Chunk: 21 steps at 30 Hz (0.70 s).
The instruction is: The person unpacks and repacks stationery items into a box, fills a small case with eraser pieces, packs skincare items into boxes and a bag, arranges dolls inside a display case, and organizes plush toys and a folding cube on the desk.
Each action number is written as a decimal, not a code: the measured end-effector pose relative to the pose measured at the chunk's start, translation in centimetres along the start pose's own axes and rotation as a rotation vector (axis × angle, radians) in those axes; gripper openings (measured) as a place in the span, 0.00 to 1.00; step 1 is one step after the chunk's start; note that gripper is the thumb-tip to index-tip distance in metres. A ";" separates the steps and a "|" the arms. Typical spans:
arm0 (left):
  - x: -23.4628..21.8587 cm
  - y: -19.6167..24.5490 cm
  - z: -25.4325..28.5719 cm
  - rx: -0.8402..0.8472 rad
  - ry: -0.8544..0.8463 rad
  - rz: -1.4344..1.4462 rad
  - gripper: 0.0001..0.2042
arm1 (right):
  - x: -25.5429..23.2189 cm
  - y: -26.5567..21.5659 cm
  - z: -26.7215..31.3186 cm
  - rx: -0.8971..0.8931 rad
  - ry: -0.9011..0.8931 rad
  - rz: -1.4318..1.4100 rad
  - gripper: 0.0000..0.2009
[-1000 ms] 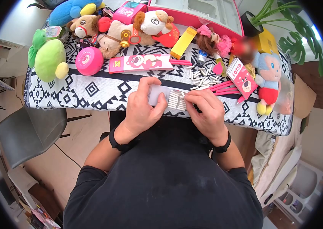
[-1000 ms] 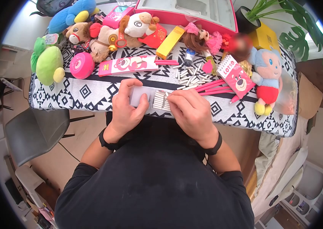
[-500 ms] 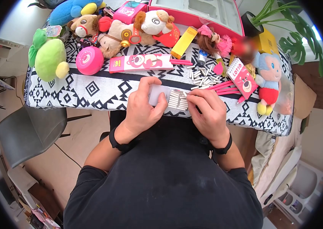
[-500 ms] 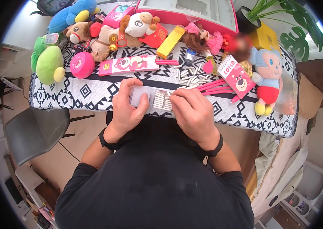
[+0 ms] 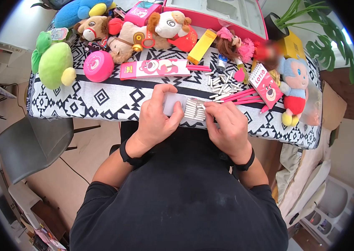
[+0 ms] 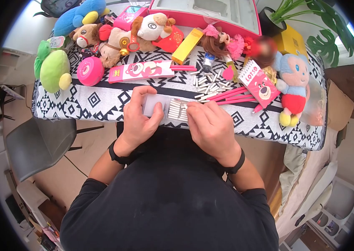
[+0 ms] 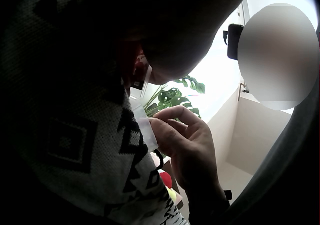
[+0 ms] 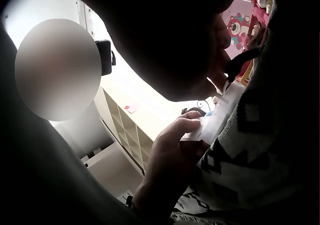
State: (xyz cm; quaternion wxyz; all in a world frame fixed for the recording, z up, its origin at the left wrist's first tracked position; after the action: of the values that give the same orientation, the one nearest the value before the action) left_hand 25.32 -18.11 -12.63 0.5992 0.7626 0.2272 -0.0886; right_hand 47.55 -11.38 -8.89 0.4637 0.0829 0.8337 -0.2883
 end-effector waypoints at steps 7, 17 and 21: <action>0.0 0.1 -0.1 0.015 0.003 -0.013 0.17 | -0.1 -0.2 -0.1 -0.008 -0.015 -0.022 0.14; 0.1 -0.1 0.0 0.000 -0.009 0.004 0.17 | 0.0 -0.3 0.1 -0.007 -0.002 0.008 0.15; -0.1 0.0 0.0 -0.006 -0.019 0.009 0.17 | 0.0 -0.3 0.0 -0.010 -0.007 -0.002 0.15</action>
State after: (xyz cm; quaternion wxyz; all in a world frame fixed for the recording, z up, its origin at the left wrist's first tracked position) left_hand 25.28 -18.13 -12.57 0.6041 0.7607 0.2187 -0.0924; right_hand 47.45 -11.69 -8.75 0.4666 0.0787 0.8336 -0.2850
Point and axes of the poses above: each hand's wrist, its own z-axis away from the middle knuckle, its own x-axis out of the palm, y = z × x, the point moved 1 cm from there along -z, towards the middle knuckle, and after that the axes turned 9 degrees about -y, right-handed, at the moved point
